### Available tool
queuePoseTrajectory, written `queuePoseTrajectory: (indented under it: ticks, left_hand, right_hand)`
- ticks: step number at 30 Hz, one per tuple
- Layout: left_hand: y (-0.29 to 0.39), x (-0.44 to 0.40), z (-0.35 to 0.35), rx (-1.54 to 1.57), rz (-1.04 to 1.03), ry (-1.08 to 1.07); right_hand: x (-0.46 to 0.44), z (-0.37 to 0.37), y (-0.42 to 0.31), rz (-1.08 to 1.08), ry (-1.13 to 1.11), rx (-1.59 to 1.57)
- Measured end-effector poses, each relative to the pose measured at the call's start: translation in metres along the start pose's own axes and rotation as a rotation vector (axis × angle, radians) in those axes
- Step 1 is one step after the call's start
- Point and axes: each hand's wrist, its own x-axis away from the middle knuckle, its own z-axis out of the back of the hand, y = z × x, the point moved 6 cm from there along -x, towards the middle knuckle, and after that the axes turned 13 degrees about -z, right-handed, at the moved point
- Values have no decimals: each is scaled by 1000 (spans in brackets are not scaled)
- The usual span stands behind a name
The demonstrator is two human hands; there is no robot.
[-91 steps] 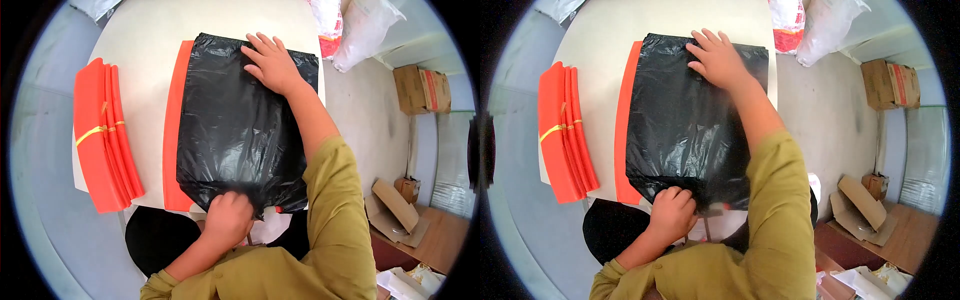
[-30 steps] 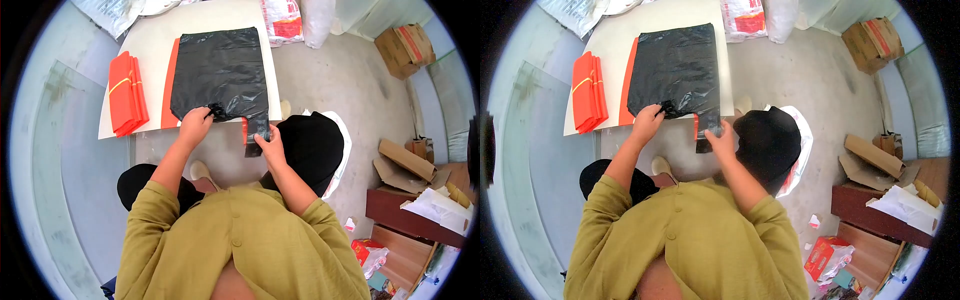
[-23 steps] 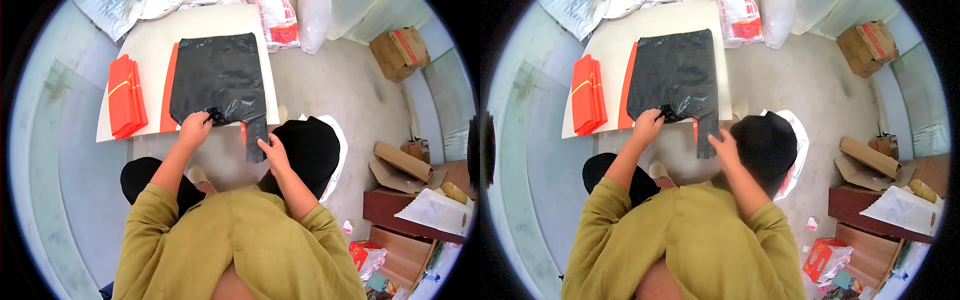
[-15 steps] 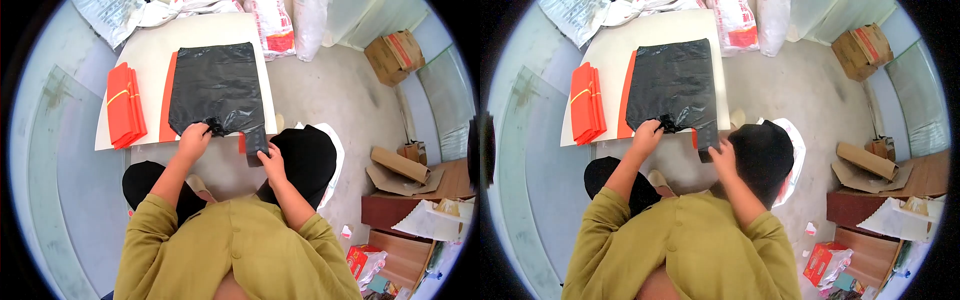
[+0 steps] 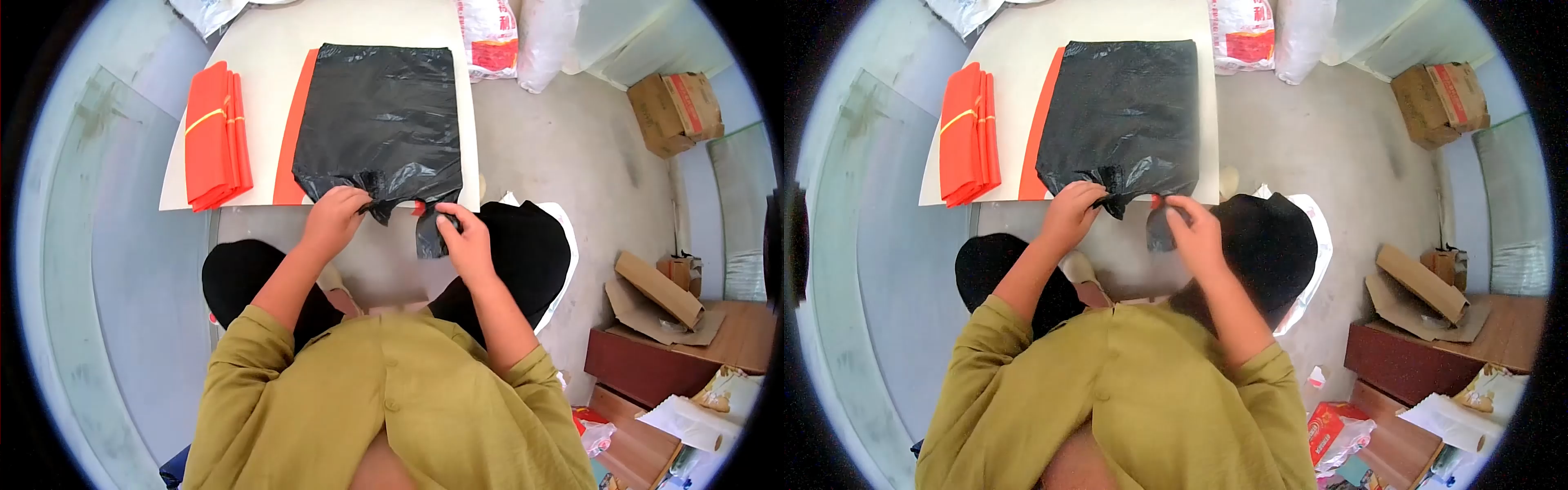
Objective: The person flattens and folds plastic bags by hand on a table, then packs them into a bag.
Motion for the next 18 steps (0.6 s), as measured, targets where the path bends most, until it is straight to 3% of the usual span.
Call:
queuePoseTrajectory:
  ticks: [2,3,5,7,12,15,18]
  left_hand:
    - [0,1,-2,-21,-4,-34]
    - [-1,3,-3,-33,-6,-51]
    - [-7,8,-7,-3,13,-94]
    - [-7,6,-9,-8,18,-99]
    - [-4,-1,-3,-50,9,-70]
    - [-2,-3,-2,-43,2,-62]
    - [-4,-3,-2,-31,-10,-44]
  right_hand:
    - [-22,-11,-19,69,-44,82]
    - [-35,-18,-26,-39,-114,139]
    - [-72,-35,-16,1,-234,178]
    - [-83,-51,-27,-275,-354,28]
    - [-102,-66,-32,-398,-485,62]
    - [-100,-67,-34,-389,-464,57]
    - [-96,-64,-48,-341,-386,247]
